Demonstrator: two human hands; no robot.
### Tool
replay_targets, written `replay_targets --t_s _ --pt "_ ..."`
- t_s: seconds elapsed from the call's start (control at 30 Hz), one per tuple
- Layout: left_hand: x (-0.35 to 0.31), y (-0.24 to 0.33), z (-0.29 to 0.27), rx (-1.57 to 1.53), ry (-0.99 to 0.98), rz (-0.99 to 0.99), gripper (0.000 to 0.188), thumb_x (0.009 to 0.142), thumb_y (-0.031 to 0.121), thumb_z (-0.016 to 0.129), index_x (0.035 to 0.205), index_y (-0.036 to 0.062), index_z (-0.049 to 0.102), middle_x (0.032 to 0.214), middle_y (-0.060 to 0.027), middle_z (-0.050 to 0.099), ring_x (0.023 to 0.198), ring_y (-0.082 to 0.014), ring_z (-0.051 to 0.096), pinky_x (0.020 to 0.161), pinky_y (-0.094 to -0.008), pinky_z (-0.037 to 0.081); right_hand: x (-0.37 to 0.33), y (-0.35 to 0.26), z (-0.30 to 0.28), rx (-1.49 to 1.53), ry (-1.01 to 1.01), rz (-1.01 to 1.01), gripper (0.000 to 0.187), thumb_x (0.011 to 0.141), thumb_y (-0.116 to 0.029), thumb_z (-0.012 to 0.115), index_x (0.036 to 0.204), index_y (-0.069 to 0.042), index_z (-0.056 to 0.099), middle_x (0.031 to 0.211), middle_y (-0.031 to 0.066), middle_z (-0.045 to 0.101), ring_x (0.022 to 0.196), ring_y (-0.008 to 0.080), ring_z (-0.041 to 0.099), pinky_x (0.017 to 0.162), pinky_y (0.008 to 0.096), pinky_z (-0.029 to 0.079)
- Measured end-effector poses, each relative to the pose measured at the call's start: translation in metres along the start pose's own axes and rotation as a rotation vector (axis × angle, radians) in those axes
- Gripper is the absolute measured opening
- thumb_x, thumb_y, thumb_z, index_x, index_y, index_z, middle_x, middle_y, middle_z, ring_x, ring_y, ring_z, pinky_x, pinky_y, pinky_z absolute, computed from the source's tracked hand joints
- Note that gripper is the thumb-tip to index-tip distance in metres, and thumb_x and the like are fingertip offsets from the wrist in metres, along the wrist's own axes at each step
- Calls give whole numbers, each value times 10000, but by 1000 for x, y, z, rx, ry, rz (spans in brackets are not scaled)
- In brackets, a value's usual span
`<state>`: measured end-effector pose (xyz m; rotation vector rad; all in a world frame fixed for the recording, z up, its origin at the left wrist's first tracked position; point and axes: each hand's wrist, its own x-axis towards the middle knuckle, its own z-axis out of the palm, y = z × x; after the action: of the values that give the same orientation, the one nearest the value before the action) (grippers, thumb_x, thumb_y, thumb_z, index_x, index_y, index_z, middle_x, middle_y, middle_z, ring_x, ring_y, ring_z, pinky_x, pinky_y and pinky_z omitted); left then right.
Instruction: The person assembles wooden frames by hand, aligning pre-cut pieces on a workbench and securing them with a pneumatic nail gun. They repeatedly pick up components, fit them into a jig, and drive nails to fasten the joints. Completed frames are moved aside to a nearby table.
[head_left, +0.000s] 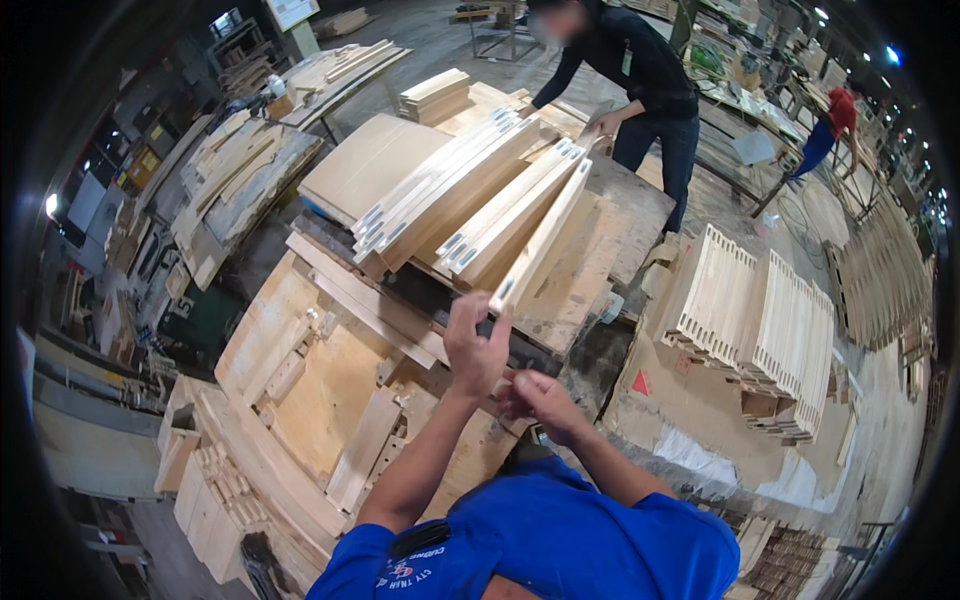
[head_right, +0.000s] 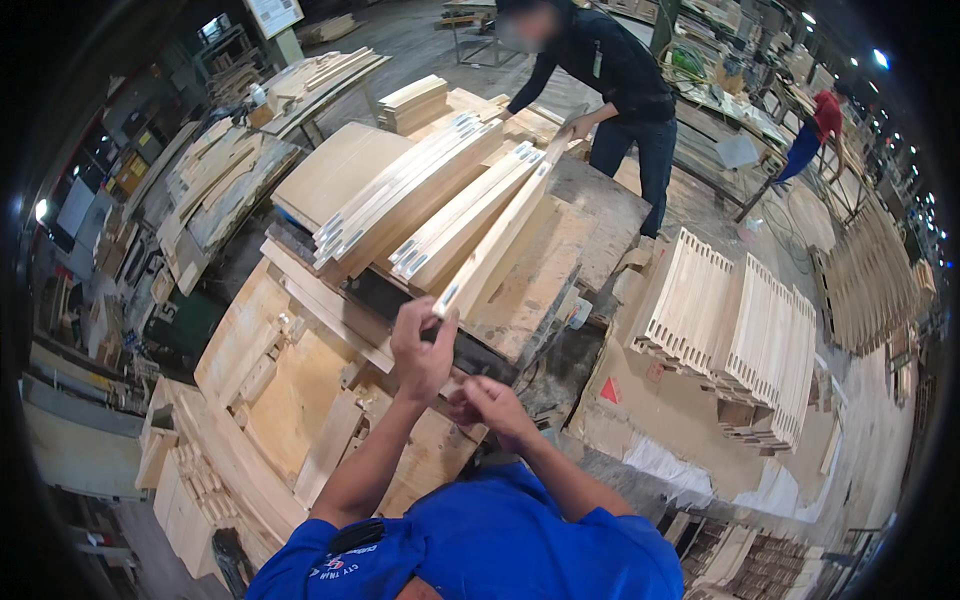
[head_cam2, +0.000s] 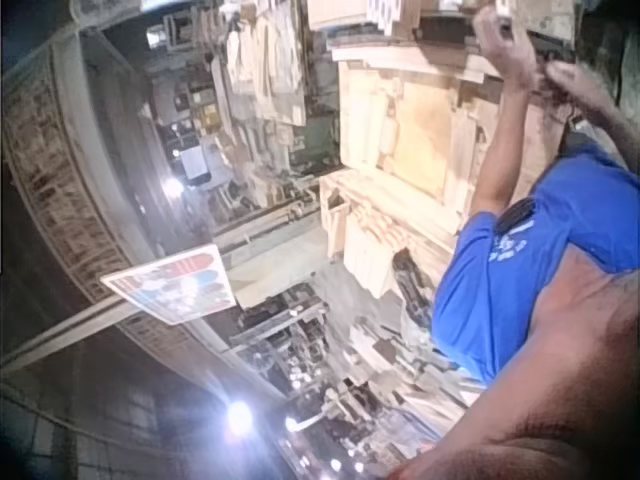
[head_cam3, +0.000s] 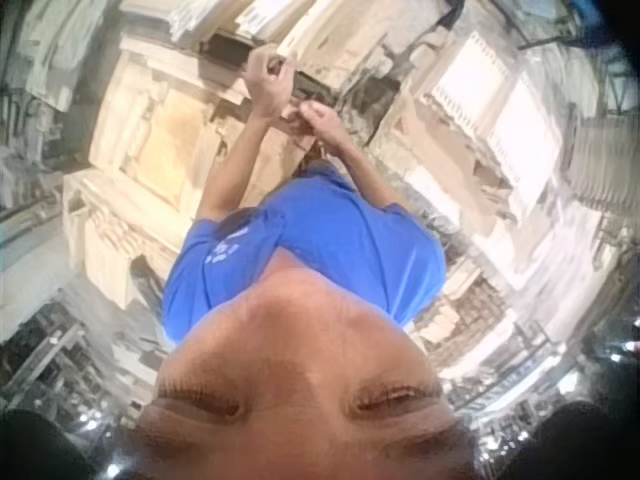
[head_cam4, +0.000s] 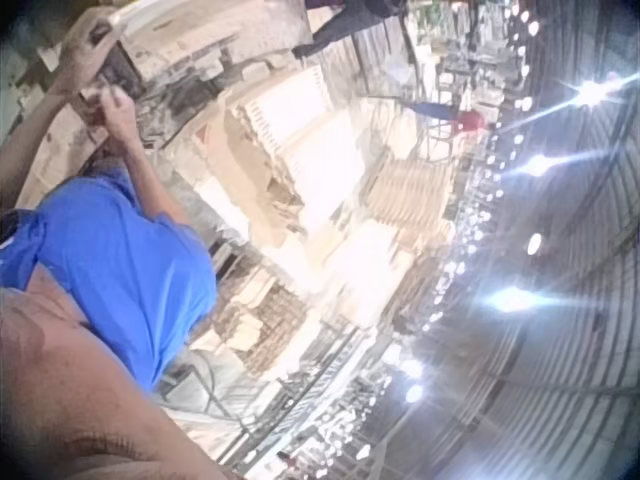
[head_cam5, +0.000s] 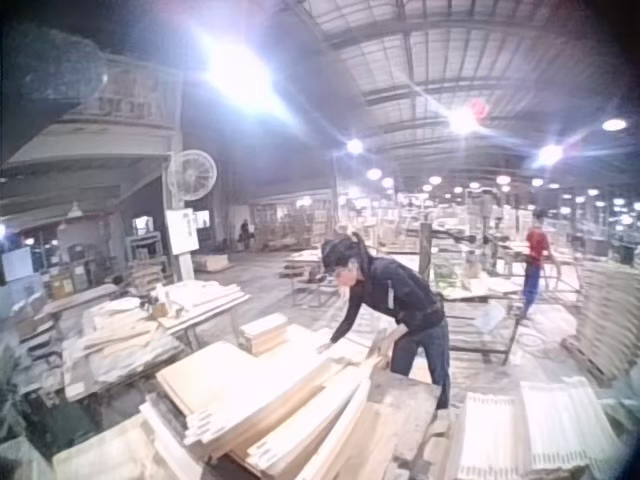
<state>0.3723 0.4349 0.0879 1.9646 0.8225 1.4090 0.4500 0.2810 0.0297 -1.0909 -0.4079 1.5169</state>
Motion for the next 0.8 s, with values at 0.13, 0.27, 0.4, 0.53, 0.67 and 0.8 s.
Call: replay_targets --t_s 0.13,0.27,0.4,0.53,0.67,0.8 --pt "-59 28 -78 -53 -172 27 302 868 29 828 1128 56 676 1055 -125 724 865 -218 705 769 -345 574 14 -21 9 269 54 -197 409 1128 -313 540 1434 -42 523 1221 117 698 1060 211 725 905 374 617" --pt "-110 40 -124 -73 -153 86 331 846 15 820 1140 58 675 1108 -159 746 946 -284 745 767 -368 598 10 -12 30 92 60 -318 451 1098 -205 583 1490 -18 460 1244 108 666 1086 215 708 969 397 604" --pt "-145 34 -147 4 -153 152 392 803 56 846 1145 58 655 1164 -181 739 944 -348 747 760 -412 609 -11 0 60 83 1 -325 453 1087 -270 571 1434 11 498 1290 155 666 1181 244 669 1042 412 538" --pt "-146 21 -171 136 -275 133 422 828 118 837 1206 68 659 1202 -194 725 1018 -373 725 845 -401 596 -5 -10 77 -302 -55 -500 507 1024 -220 651 1439 32 506 1223 119 660 1122 198 649 998 364 521" --pt "-138 -10 -212 75 -380 -299 440 963 240 774 1329 30 648 1280 -155 711 1162 -272 693 1012 -346 549 7 -32 118 -908 -20 -667 862 835 -131 825 1551 84 396 1204 158 627 1104 237 649 939 373 544" --pt "-60 -57 -226 -584 -73 -656 359 1072 277 671 1238 -41 664 1183 -75 729 1062 -125 694 930 -296 574 55 -34 173 -1530 -97 -788 902 785 -307 848 1497 77 450 1214 250 622 1126 428 635 960 472 538"
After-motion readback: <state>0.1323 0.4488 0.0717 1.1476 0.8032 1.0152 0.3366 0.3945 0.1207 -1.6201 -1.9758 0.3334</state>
